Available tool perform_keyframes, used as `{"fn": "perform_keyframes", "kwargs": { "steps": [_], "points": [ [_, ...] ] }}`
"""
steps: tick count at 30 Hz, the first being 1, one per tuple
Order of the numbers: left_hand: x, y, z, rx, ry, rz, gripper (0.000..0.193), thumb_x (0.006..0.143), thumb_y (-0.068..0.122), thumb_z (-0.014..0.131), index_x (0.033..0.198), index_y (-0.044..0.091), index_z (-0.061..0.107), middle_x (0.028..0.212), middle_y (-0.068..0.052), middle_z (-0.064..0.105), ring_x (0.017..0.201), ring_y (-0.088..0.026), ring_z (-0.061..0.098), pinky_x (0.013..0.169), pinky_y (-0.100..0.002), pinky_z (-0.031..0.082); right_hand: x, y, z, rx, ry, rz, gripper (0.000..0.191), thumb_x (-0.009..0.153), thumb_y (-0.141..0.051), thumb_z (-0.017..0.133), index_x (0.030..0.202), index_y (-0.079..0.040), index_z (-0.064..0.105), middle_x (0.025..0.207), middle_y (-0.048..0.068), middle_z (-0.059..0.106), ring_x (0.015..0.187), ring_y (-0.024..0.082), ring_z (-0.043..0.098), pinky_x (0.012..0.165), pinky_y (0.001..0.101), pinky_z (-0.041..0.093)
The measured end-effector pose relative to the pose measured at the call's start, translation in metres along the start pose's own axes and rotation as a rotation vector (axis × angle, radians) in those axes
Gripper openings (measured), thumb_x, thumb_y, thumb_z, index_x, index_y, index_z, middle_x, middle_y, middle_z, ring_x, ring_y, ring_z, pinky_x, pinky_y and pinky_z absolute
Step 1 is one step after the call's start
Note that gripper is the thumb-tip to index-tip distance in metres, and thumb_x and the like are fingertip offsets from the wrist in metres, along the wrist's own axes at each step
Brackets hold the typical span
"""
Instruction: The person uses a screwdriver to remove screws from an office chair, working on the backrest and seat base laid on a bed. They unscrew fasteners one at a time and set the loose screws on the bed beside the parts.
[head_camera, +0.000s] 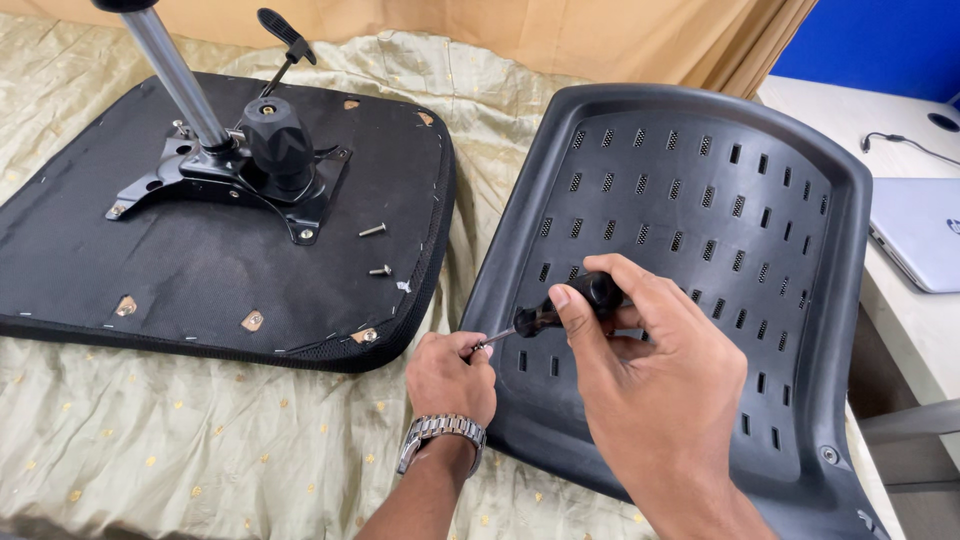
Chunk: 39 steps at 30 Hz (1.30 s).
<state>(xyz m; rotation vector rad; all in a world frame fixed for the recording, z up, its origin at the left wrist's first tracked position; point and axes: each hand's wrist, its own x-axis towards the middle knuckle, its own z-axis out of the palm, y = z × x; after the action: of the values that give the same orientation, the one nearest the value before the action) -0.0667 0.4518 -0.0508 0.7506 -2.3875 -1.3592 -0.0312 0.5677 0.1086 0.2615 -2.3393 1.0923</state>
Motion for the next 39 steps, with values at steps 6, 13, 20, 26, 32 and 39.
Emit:
{"fn": "perform_keyframes", "kwargs": {
  "steps": [6,13,20,26,32,39],
  "points": [
    [-0.001,-0.001,0.0,-0.024,-0.01,-0.041,0.011,0.079,0.012,0.081,0.09,0.013,0.081,0.09,-0.007,0.069,0.083,-0.023,0.071,0.079,-0.037,0.056,0.001,0.001,0.002,-0.008,-0.012,-0.051,0.03,0.087,-0.016,0.081,0.113,-0.003,0.074,0.088,0.008,0.074,0.072,0.01,0.072,0.059,0.0249,0.061],
    [0.0,0.0,0.001,0.002,-0.017,-0.075,0.012,0.079,0.016,0.082,0.09,0.013,0.08,0.09,-0.005,0.068,0.082,-0.022,0.07,0.077,-0.036,0.057,0.01,-0.003,0.0,0.006,-0.107,0.023,0.029,0.085,-0.015,0.081,0.112,-0.007,0.075,0.088,0.005,0.075,0.071,0.01,0.071,0.059,0.0252,0.061],
    [-0.001,0.001,-0.002,0.038,-0.026,-0.078,0.011,0.08,0.019,0.082,0.09,0.014,0.08,0.09,-0.004,0.068,0.082,-0.022,0.069,0.077,-0.037,0.055,0.012,-0.01,-0.003,0.054,-0.185,0.045,0.029,0.082,-0.012,0.08,0.11,-0.007,0.075,0.087,0.004,0.076,0.07,0.009,0.072,0.058,0.0243,0.061],
    [-0.001,0.003,-0.005,0.041,-0.027,-0.069,0.011,0.079,0.019,0.082,0.088,0.014,0.08,0.088,-0.004,0.067,0.081,-0.022,0.068,0.076,-0.038,0.055,0.011,-0.01,-0.001,0.048,-0.179,0.022,0.03,0.082,-0.011,0.08,0.111,-0.007,0.075,0.084,0.004,0.075,0.066,0.009,0.071,0.056,0.0245,0.06],
    [-0.001,0.008,-0.006,0.071,-0.053,-0.106,0.011,0.079,0.022,0.082,0.089,0.017,0.079,0.089,-0.001,0.066,0.083,-0.021,0.069,0.077,-0.037,0.056,0.013,-0.011,-0.002,0.027,-0.18,0.029,0.03,0.083,-0.012,0.08,0.112,-0.008,0.075,0.084,0.004,0.075,0.068,0.009,0.073,0.057,0.0245,0.061],
    [0.0,0.005,-0.003,0.106,-0.027,0.06,0.015,0.075,0.019,0.081,0.09,0.018,0.079,0.089,-0.003,0.067,0.092,-0.024,0.067,0.083,-0.04,0.054,0.014,-0.014,0.0,0.052,-0.169,0.012,0.03,0.084,-0.012,0.079,0.113,-0.008,0.075,0.085,0.004,0.075,0.07,0.009,0.074,0.059,0.0244,0.061]
  ]
}}
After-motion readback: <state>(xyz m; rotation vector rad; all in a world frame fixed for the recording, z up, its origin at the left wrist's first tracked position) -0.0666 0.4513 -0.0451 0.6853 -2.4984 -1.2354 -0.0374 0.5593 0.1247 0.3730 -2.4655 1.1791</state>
